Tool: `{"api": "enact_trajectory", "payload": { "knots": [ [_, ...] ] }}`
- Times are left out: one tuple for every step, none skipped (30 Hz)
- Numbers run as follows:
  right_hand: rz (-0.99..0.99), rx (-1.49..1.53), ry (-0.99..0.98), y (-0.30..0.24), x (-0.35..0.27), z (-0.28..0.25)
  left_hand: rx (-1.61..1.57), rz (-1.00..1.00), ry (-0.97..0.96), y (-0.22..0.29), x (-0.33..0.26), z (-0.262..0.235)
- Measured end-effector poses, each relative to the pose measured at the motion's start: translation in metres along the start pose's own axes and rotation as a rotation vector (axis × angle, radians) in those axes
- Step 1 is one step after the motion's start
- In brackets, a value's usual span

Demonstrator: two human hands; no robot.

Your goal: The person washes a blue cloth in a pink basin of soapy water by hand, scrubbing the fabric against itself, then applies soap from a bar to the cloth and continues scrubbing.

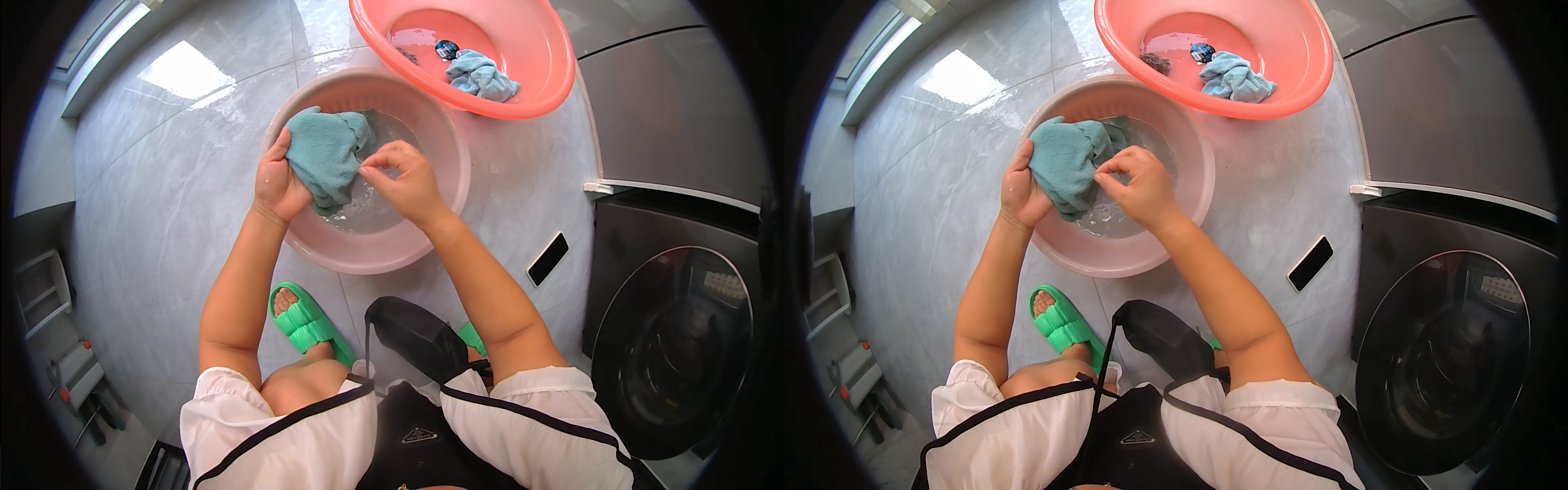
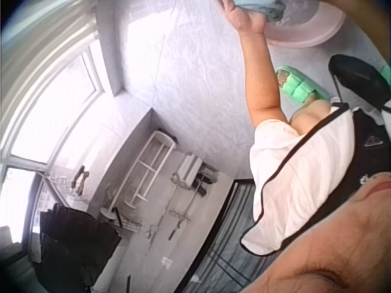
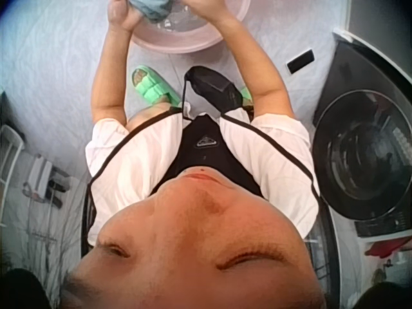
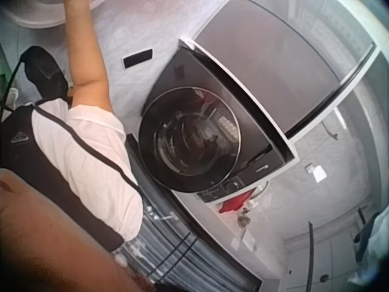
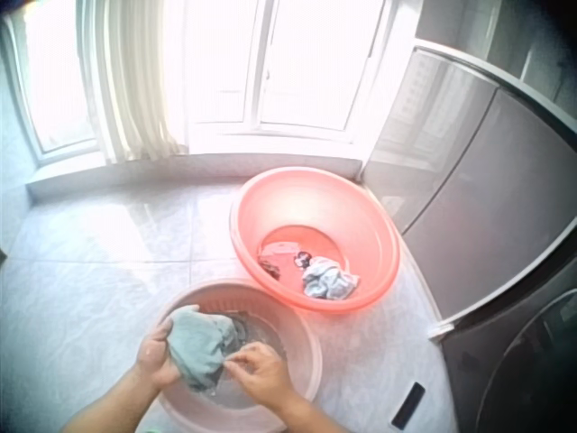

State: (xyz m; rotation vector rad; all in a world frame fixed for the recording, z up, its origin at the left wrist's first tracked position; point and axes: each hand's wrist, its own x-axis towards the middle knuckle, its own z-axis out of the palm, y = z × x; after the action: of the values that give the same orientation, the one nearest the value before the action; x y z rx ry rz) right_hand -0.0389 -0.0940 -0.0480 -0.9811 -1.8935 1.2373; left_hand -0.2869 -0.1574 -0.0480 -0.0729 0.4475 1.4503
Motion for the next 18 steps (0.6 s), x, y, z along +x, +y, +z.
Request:
{"api": "enact_trajectory", "payload": {
  "knots": [
    [-0.001,-0.004,0.006,0.004,0.000,-0.001,-0.001,0.001,0.002,0.000,0.001,0.000],
    [0.013,0.015,0.027,0.004,0.001,-0.004,-0.001,0.005,0.009,0.001,-0.001,-0.001],
    [0.020,0.024,0.037,0.004,0.000,-0.006,-0.024,0.009,0.010,0.003,-0.002,-0.001],
    [0.027,0.033,0.047,0.004,-0.001,-0.008,-0.035,0.011,0.011,0.004,-0.003,-0.002],
    [0.063,0.048,0.018,0.003,-0.003,-0.011,-0.045,0.013,0.011,0.005,-0.004,-0.004],
    [0.081,0.056,0.003,0.001,-0.005,-0.010,-0.056,0.037,0.039,0.006,-0.004,-0.005],
    [0.099,0.064,-0.012,0.000,-0.007,-0.009,-0.060,0.049,0.054,0.007,-0.005,-0.006],
    [0.081,0.073,-0.037,-0.002,-0.010,-0.006,-0.066,0.061,0.068,0.006,-0.005,-0.008],
    [0.073,0.077,-0.050,-0.004,-0.014,-0.002,-0.070,0.082,0.084,0.006,-0.005,-0.009],
    [0.064,0.082,-0.063,-0.006,-0.017,0.003,-0.071,0.093,0.093,0.005,-0.005,-0.011],
    [-0.013,0.033,-0.020,-0.008,-0.021,0.010,-0.073,0.103,0.101,0.004,-0.005,-0.011],
    [-0.052,0.009,0.001,-0.010,-0.024,0.018,-0.070,0.125,0.109,0.003,-0.004,-0.011],
    [-0.090,-0.016,0.023,-0.012,-0.027,0.025,-0.069,0.136,0.113,0.002,-0.003,-0.012],
    [-0.117,-0.086,0.086,-0.015,-0.028,0.032,-0.067,0.147,0.118,0.000,-0.003,-0.011],
    [-0.114,-0.119,0.123,-0.017,-0.029,0.040,-0.055,0.158,0.125,-0.002,-0.002,-0.010],
    [-0.109,-0.153,0.161,-0.020,-0.031,0.047,-0.050,0.163,0.129,-0.004,-0.002,-0.009],
    [-0.104,-0.185,0.198,-0.023,-0.031,0.054,-0.043,0.170,0.134,-0.004,-0.002,-0.010],
    [-0.085,-0.259,0.243,-0.026,-0.031,0.061,-0.037,0.174,0.132,-0.005,-0.003,-0.010]
  ]
}}
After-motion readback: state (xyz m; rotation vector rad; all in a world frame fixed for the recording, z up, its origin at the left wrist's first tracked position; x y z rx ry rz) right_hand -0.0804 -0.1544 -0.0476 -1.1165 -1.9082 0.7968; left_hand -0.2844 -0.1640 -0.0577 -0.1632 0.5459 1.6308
